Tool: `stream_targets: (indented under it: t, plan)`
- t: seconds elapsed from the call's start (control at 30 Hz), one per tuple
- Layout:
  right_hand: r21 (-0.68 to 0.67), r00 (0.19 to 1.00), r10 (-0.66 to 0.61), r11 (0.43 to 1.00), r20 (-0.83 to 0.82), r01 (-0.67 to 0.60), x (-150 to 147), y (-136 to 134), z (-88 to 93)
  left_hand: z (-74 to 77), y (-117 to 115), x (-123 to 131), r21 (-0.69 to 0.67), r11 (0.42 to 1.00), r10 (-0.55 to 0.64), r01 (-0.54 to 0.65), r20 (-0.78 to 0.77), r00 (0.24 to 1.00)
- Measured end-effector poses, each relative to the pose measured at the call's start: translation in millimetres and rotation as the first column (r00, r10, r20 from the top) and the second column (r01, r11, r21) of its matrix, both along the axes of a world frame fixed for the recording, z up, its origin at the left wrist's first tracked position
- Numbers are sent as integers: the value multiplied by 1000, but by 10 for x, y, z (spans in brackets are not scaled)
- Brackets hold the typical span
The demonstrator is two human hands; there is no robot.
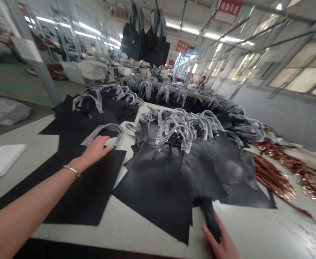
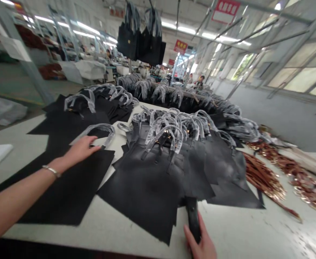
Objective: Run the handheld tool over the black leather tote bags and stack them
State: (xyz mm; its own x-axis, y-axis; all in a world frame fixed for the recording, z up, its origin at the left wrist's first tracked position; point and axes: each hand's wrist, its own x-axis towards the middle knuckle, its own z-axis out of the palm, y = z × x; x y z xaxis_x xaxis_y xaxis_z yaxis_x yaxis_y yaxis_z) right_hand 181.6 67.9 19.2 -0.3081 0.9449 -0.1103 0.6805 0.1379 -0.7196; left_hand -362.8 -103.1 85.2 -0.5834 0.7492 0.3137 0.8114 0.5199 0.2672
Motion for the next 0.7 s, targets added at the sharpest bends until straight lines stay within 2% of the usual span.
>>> stream_targets:
  t: [0.07,0.1,0.17,0.23,0.3,0.37,0.47,0.57,0.7]
  plan:
    - [-45,1000,-25,999,18,26,-34,-60,45,-225,313,543,18,984,-175,175,27,984]
    - [-66,999,-36,997,24,38,-48,-85,71,-331,467,845,48,945,-327,325,49,944]
    - [-80,998,-55,995,24,57,-67,-113,122,-495,761,1437,112,834,-549,540,69,833]
    - [-95,998,-69,993,6,69,-68,-117,165,-572,1051,1931,112,720,-693,685,50,719]
    - [-141,996,-78,987,-29,74,-59,-106,202,-577,1344,2262,83,654,-754,752,-7,656]
    - [-219,993,-90,973,-82,70,-59,-86,248,-559,1614,2426,43,653,-752,756,-78,654]
    - [-335,979,-110,941,-174,47,-115,-20,379,-592,1855,2481,0,716,-691,698,-141,709]
    - [-422,958,-100,906,-268,-24,-219,115,565,-717,1828,2515,-16,753,-650,658,-174,739]
    - [-541,936,-48,826,-349,-160,-366,376,710,-861,1589,2675,-27,784,-615,620,-175,769]
